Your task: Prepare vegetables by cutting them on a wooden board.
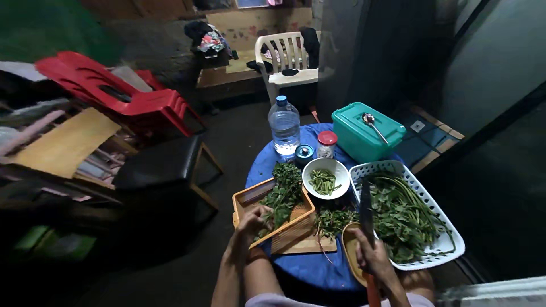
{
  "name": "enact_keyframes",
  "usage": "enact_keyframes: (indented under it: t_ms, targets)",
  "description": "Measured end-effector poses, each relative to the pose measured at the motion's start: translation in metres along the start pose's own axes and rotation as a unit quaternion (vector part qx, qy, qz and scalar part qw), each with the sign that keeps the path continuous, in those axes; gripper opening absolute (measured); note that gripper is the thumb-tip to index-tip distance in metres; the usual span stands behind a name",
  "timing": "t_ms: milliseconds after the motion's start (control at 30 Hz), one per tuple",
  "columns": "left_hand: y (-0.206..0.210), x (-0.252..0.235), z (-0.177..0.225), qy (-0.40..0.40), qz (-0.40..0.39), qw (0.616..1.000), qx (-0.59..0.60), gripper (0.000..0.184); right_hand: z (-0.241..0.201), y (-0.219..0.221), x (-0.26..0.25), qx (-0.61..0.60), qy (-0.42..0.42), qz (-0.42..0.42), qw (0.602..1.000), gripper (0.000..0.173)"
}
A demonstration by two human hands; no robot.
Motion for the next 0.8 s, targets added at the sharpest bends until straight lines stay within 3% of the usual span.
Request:
enact_keyframes:
  t_ms: [100, 233, 400, 467, 533, 633, 700, 800]
  targets:
    - [0.042, -0.007, -0.010, 0.015, -0.103, 0.993, 0.050, 0.019, -0.028, 0.024, 0.008, 0.010, -0.069, -0.020, 0.997, 0.030]
    - [0.088, -0.011, -0.021, 0.028, -0.181, 0.976, 0.118, 0.019, -0.047, 0.040, 0.016, -0.023, -0.120, -0.055, 0.991, 0.038]
    - [0.110, -0.012, -0.036, 0.022, -0.274, 0.955, 0.111, 0.018, -0.055, 0.040, 0.023, -0.088, -0.146, -0.076, 0.982, 0.025]
    - [0.110, -0.009, -0.036, 0.005, -0.259, 0.965, 0.024, 0.017, -0.054, 0.038, 0.024, -0.092, -0.159, -0.060, 0.981, 0.021]
    - [0.108, -0.005, -0.026, -0.016, -0.179, 0.973, -0.142, 0.018, -0.053, 0.034, 0.025, -0.068, -0.154, -0.045, 0.985, 0.018]
    - [0.111, -0.005, -0.005, 0.033, -0.056, 0.943, -0.327, 0.032, -0.055, 0.027, 0.025, -0.009, -0.144, -0.044, 0.989, 0.016]
    - [0.117, -0.006, 0.004, 0.102, -0.075, 0.936, -0.329, 0.026, -0.056, 0.026, 0.025, 0.014, -0.145, -0.054, 0.988, 0.016]
    - [0.138, -0.008, 0.006, 0.104, -0.142, 0.919, -0.354, 0.022, -0.058, 0.026, 0.023, 0.036, -0.146, -0.072, 0.986, 0.015]
Point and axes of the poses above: each hand's wrist, its own x-axis away from the middle knuckle, its own y-axis out of the palm, z = x × y, the point moved 3 cm from there along -x, towards the middle knuckle, and after that the axes turned 9 degrees about -z, right-handed, at the moved point
